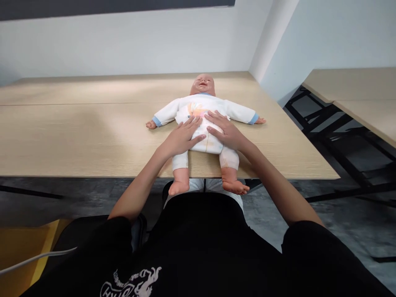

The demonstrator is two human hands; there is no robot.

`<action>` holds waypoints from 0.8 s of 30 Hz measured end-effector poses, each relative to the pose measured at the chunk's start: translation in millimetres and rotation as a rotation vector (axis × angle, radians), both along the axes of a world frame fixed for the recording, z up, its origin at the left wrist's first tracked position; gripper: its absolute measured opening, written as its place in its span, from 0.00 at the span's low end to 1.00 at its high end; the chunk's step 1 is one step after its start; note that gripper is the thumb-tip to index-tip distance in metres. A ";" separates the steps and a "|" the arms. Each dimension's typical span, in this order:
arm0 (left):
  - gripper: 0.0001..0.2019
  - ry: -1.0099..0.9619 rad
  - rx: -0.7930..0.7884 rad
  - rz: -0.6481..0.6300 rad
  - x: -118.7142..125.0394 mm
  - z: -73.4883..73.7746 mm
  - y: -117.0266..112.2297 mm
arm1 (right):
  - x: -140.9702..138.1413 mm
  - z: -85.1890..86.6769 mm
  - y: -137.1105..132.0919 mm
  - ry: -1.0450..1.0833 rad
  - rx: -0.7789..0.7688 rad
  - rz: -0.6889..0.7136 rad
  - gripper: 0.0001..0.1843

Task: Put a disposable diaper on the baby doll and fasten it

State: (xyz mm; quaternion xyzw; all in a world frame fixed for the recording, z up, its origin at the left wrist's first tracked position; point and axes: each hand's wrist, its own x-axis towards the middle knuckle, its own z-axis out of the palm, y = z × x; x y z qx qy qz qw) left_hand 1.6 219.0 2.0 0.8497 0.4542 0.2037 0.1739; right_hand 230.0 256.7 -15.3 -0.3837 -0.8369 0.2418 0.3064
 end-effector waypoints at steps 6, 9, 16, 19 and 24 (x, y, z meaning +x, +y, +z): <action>0.16 -0.463 0.180 0.173 -11.0 -20.1 -29.4 | 15.3 -7.5 -49.3 0.309 -0.013 -0.203 0.28; 0.10 -0.542 0.179 0.276 -13.5 -24.8 -45.3 | 17.8 -16.8 -74.1 0.381 -0.043 -0.376 0.20; 0.06 -0.509 0.069 0.295 -4.6 -21.1 -47.7 | 2.6 -15.7 -89.1 0.198 0.115 -0.411 0.12; 0.05 -0.642 0.025 0.250 -4.1 -22.3 -44.8 | -0.4 -14.2 -86.0 0.204 0.150 -0.431 0.11; 0.05 -0.764 -0.037 0.240 -8.6 -26.1 -45.0 | 2.8 -10.7 -86.0 0.225 0.175 -0.422 0.09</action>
